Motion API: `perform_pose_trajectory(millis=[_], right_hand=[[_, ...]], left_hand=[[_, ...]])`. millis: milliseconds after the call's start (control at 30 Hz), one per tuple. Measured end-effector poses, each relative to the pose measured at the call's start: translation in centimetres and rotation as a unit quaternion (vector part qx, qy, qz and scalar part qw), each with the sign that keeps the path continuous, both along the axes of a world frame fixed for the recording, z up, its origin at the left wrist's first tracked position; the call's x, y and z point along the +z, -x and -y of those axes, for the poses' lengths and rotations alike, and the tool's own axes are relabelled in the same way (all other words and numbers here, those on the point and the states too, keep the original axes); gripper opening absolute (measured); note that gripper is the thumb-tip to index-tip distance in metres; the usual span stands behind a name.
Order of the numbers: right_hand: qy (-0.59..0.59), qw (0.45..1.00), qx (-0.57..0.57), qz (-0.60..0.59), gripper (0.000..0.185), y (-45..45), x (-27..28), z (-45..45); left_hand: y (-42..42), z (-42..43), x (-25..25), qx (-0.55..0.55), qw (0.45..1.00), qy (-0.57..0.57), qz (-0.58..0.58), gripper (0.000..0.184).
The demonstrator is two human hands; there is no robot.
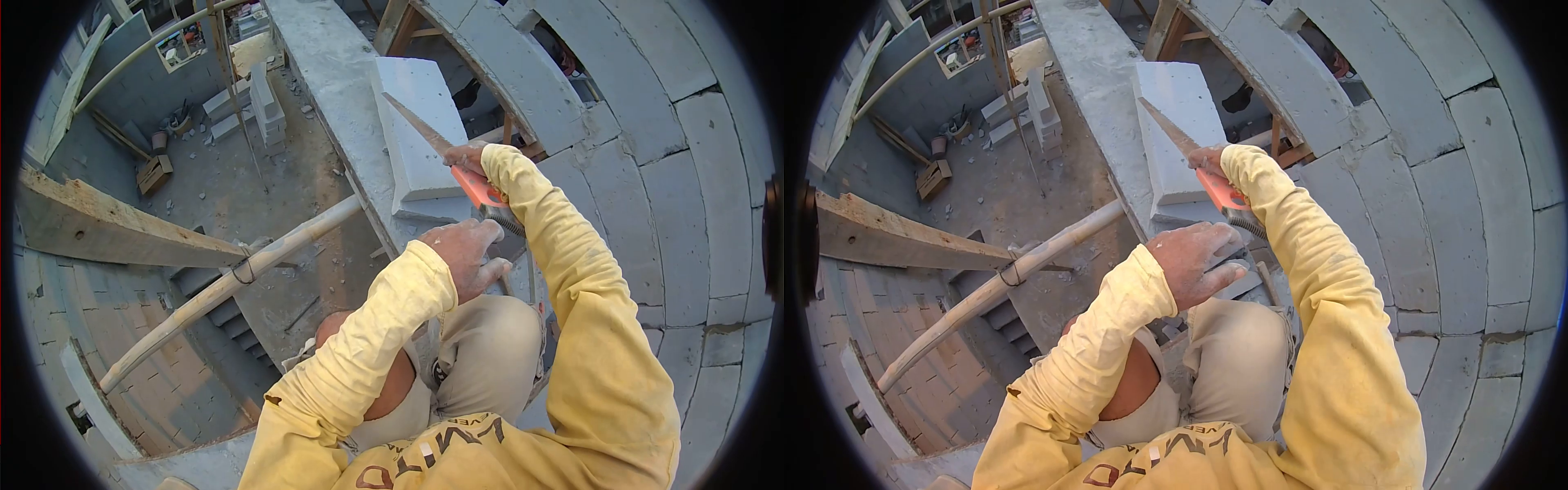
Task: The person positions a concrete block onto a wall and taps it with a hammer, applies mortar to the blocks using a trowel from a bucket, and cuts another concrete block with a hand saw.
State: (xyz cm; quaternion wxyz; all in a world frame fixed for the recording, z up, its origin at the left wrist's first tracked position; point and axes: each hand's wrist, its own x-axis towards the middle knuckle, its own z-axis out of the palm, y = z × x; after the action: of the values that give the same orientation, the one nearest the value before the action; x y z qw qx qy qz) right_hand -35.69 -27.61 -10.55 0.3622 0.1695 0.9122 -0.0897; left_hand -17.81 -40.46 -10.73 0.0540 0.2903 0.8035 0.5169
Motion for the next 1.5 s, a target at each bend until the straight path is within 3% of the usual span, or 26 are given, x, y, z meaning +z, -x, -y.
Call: perform_pose_trajectory(millis=[167, 300, 400, 467, 533, 700, 800, 900, 967, 1100, 1233, 1267, 1367, 1433, 1500], right_hand=[[0.115, 0.987, 0.079, -0.081, 0.055, -2.4, -4.4, -5.2], [0.176, 0.967, -0.051, -0.179, 0.064, -4.3, -6.7, -10.2], [0.176, 0.949, -0.125, -0.232, 0.071, -3.3, -8.3, -13.1], [0.141, 0.933, -0.174, -0.283, 0.075, -2.5, -8.9, -14.3], [0.16, 0.931, -0.211, -0.251, 0.071, -1.9, -7.4, -13.9], [0.225, 0.922, -0.209, -0.236, 0.068, -0.6, -10.3, -13.5], [0.264, 0.913, -0.211, -0.227, 0.068, -0.7, -11.6, -13.4], [0.266, 0.915, -0.207, -0.222, 0.071, -1.5, -11.3, -12.8], [0.256, 0.917, -0.192, -0.238, 0.07, -1.9, -11.6, -12.8], [0.29, 0.917, -0.143, -0.234, 0.061, -5.4, -12.2, -13.7], [0.341, 0.903, -0.092, -0.245, 0.059, -11.9, -14.2, -13.9], [0.362, 0.906, -0.086, -0.204, 0.06, -13.7, -11.9, -13.4], [0.374, 0.923, -0.041, -0.074, 0.064, -16.5, -12.1, -13.6], [0.368, 0.929, -0.031, 0.034, 0.064, -17.1, -11.1, -13.8], [0.369, 0.927, 0.026, -0.069, 0.063, -17.3, -12.2, -14.6]], left_hand=[[0.7, 1.0, -0.7, 0.034, 0.999, -0.009, 0.011, 0.048], [4.2, 1.2, -1.2, 0.137, 0.982, -0.045, 0.125, 0.053], [8.8, 0.3, -7.4, 0.264, 0.931, -0.118, 0.223, 0.062], [11.9, 0.2, -13.9, 0.327, 0.903, -0.092, 0.264, 0.077], [13.5, -0.2, -19.6, 0.361, 0.884, -0.074, 0.287, 0.085], [16.1, -2.8, -24.2, 0.41, 0.867, -0.033, 0.281, 0.097], [17.9, -3.7, -23.9, 0.324, 0.868, -0.212, 0.31, 0.098], [19.1, -4.3, -24.9, 0.414, 0.867, -0.094, 0.262, 0.095], [18.3, -3.6, -23.9, 0.395, 0.883, -0.032, 0.251, 0.094], [16.2, -2.2, -19.1, 0.306, 0.909, 0.034, 0.28, 0.093], [15.4, 0.6, -20.1, 0.202, 0.932, 0.038, 0.298, 0.084], [14.9, 1.1, -19.3, 0.164, 0.93, 0.006, 0.328, 0.082], [13.9, 2.1, -15.5, 0.07, 0.913, -0.065, 0.396, 0.069], [16.1, 3.7, -18.2, 0.052, 0.937, 0.027, 0.344, 0.064], [18.0, 4.1, -19.4, 0.049, 0.945, 0.061, 0.316, 0.062]])
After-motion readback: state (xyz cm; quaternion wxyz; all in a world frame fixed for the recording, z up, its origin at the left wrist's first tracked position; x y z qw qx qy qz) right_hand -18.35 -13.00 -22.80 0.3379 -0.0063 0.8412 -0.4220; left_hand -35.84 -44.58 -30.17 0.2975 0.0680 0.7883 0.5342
